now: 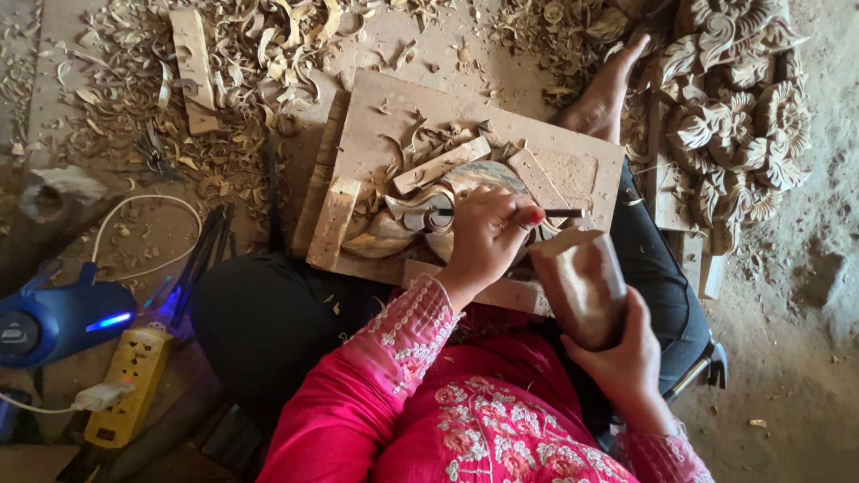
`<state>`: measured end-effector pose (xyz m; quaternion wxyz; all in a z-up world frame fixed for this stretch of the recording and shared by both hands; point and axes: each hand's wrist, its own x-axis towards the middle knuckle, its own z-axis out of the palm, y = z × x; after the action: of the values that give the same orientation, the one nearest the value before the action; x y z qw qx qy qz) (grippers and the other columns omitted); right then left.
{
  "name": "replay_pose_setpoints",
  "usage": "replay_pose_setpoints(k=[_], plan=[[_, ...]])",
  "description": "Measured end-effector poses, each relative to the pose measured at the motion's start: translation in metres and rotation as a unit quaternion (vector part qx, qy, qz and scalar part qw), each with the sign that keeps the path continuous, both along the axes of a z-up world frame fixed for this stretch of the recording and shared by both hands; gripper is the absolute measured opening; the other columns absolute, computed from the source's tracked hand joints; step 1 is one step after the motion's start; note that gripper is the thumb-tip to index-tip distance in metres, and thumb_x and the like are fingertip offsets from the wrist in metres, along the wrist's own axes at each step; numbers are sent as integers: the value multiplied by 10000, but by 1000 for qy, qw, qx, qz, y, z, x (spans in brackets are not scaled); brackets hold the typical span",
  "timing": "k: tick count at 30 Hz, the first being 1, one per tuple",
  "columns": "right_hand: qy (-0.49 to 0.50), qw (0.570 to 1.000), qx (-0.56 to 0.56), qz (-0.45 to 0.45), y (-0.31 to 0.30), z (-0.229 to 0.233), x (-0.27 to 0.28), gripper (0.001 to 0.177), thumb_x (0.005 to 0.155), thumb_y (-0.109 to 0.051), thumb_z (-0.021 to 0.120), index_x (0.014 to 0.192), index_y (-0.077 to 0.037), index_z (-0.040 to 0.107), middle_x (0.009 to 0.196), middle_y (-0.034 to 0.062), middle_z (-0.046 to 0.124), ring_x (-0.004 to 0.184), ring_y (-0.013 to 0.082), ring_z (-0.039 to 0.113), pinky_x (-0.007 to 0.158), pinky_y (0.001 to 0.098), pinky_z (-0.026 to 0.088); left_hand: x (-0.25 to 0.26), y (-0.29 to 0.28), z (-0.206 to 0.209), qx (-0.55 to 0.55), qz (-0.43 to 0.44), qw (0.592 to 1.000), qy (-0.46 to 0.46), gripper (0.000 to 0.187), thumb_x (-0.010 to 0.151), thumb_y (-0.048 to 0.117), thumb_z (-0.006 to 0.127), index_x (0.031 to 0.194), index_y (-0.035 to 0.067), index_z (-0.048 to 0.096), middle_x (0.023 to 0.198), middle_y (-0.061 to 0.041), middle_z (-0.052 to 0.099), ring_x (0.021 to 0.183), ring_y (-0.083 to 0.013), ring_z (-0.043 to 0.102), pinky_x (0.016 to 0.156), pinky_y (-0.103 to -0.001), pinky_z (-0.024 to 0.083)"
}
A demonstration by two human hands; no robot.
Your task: The person carves a floral design into a rectangular wooden block using a chisel and a wooden mallet. They repeatedly strike the chisel to remove wood shavings and refine the pattern.
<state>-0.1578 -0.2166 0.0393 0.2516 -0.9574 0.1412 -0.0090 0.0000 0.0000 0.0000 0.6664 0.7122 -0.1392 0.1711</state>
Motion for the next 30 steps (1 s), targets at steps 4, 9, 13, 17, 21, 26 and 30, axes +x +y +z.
replay_pose_setpoints(k=[4,9,13,17,21,26,30], plan=[[-139,963,225,-51,-7,14,25,1037,643,-168,923,1517,2,390,1301,190,596,1121,274,627,911,385,574,0,0,2,5,23,1000,5,391,1064,456,591,870,144,723,755,-33,648,734,-221,631,705,-369,456],[-277,905,-236,219,-11,51,91,1077,738,-129,1012,1560,-37,321,1323,231,609,1087,378,713,935,419,615,10,-2,15,2,49,996,69,326,986,407,660,852,122,748,700,-31,651,664,-229,627,672,-376,474],[-240,970,-1,49,1,71,114,1086,782,-267,973,1557,-64,240,1268,142,617,916,286,643,780,374,550,13,-9,14,2,97,992,81,324,990,403,673,831,126,733,726,-24,660,716,-228,632,716,-378,482],[-206,968,-104,100,4,71,135,1147,691,-282,988,1573,-123,273,1285,141,638,974,307,653,809,411,554,21,-20,14,2,145,984,101,316,995,395,668,861,118,742,730,-29,654,744,-233,634,730,-385,481],[-286,929,-119,201,-10,55,156,1111,807,-263,981,1584,-50,216,1403,230,518,1246,394,600,1078,503,536,28,-30,4,16,200,972,122,310,979,400,678,861,120,737,738,-21,676,732,-233,638,720,-391,482],[-156,958,-149,187,-28,36,172,1096,801,-304,989,1608,-68,286,1458,199,536,1299,340,596,1112,473,534,38,-33,-5,29,245,960,134,264,1009,357,656,930,120,742,842,-33,720,806,-241,669,771,-381,496],[-193,971,-2,143,-38,30,171,1169,812,-202,1001,1651,-61,200,1531,193,476,1380,311,509,1207,446,471,67,12,-1,8,2,976,215,223,991,293,633,1011,97,736,933,-73,751,848,-247,710,761,-366,542]])
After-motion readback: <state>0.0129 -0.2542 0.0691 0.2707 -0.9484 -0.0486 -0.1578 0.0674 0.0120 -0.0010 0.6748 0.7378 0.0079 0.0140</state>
